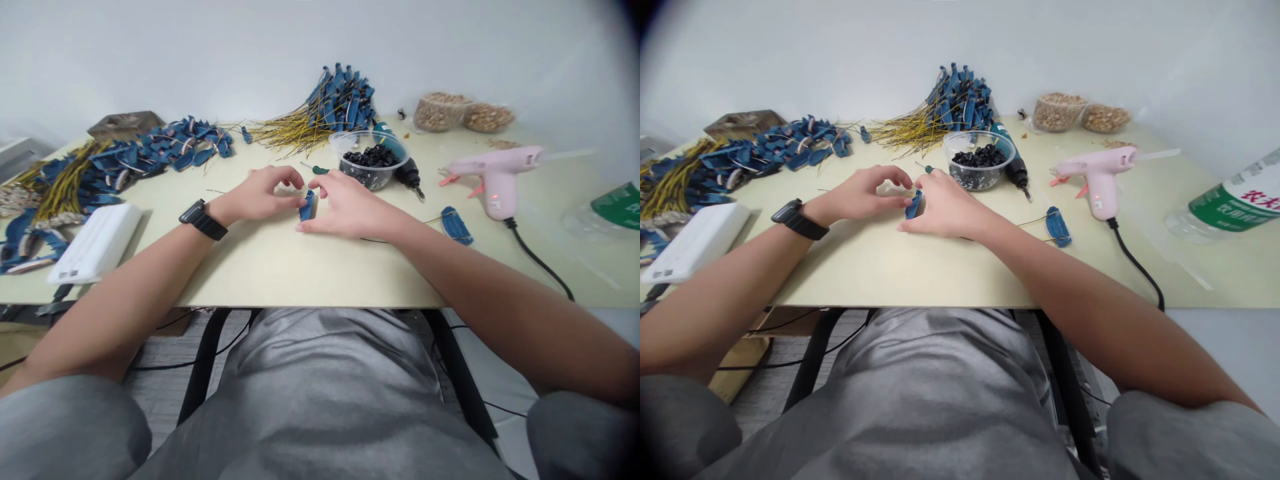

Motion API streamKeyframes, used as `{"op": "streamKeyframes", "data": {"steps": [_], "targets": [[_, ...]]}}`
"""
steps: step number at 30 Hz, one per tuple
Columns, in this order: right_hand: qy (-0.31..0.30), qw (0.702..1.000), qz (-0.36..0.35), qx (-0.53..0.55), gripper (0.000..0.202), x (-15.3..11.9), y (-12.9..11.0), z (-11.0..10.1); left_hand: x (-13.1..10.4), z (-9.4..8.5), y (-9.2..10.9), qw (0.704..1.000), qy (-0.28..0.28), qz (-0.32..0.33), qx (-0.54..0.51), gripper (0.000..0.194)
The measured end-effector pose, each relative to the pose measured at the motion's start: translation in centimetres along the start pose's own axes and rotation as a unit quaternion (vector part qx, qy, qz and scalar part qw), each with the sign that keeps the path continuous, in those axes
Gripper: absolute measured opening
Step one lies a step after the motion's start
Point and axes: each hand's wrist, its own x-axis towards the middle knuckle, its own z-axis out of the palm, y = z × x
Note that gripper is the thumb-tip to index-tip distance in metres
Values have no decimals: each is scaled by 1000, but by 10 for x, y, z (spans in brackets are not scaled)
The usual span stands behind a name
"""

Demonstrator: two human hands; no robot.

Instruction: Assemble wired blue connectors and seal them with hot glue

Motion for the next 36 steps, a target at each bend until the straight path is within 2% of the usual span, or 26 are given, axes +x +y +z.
{"op": "streamKeyframes", "data": {"steps": [11,19,36], "targets": [[15,1000,-9,15,84,-4,14,-2,2,3,-5,1000,-17,-4,22,59],[22,1000,-14,14,82,0,25,-2,1,3,-4,1000,-12,-4,28,59],[24,1000,-16,11,82,-3,25,-3,1,4,-5,999,-8,2,32,61]]}}
